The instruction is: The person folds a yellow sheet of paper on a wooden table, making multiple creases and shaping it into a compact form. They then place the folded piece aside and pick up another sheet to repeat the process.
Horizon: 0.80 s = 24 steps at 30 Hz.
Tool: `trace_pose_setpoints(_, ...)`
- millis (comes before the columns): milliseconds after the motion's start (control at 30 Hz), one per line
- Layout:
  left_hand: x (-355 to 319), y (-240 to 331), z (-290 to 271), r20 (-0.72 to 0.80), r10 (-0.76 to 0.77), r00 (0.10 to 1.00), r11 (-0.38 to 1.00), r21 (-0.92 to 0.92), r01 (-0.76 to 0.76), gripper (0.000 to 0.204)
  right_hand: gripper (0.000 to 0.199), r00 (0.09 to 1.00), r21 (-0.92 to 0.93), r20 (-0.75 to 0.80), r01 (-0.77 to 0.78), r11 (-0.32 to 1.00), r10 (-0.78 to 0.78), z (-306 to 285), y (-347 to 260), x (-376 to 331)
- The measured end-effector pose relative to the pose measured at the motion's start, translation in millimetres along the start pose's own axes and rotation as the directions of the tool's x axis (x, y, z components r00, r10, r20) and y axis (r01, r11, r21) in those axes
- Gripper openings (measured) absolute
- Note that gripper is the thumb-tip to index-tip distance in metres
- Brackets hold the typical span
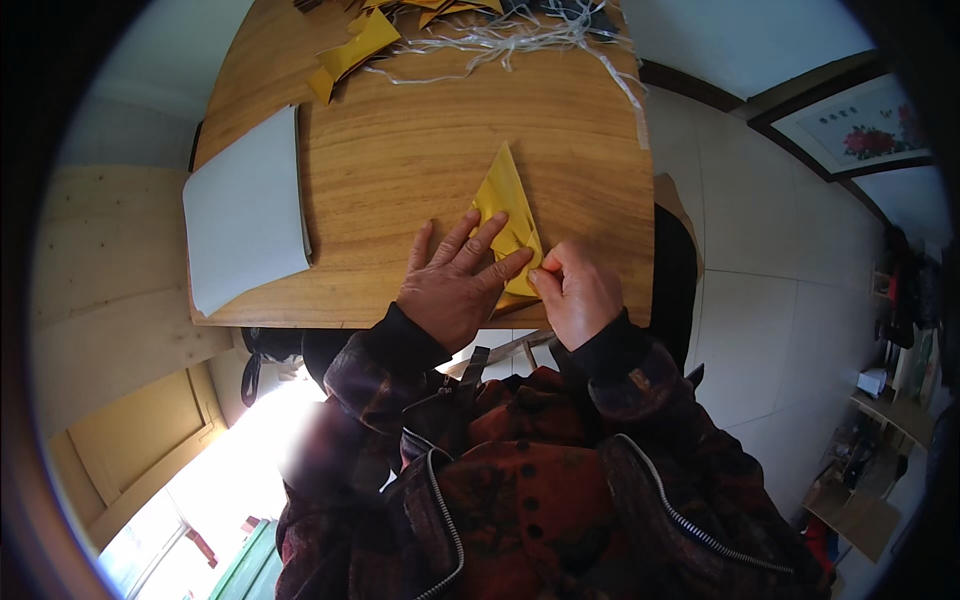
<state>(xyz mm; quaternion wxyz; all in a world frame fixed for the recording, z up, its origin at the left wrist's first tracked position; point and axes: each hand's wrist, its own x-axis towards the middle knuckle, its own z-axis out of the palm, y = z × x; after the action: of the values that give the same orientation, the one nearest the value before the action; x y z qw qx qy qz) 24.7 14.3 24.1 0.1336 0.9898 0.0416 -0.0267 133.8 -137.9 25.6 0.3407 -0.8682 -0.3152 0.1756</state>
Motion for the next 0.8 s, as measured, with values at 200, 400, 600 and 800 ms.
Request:
trace_pose_setpoints(200, 0, 2, 1, -0.022, -0.017, 1.000, 0.998, 0.057, 0.018, 0.044, 0.010, 0.996, 0.032, -0.001, 0.087, 0.996, -0.087, -2, 7, -3)
trace_pose_setpoints(400, -1, -1, 1, -0.061, 0.024, 0.998, 0.997, 0.073, -0.020, 0.042, 0.009, 0.996, 0.362, 0.089, -0.035, 0.931, 0.003, -5, 16, -12)
trace_pose_setpoints(600, -2, -4, 4, -0.058, 0.045, 0.997, 0.998, 0.054, -0.042, 0.043, 0.006, 0.998, 0.270, 0.020, 0.046, 0.962, -0.054, -1, 19, -11)
trace_pose_setpoints(800, -1, -2, 3, -0.034, 0.039, 0.999, 0.994, 0.100, -0.035, 0.042, 0.007, 0.997, 0.207, 0.012, 0.068, 0.976, -0.072, 2, 23, -8)
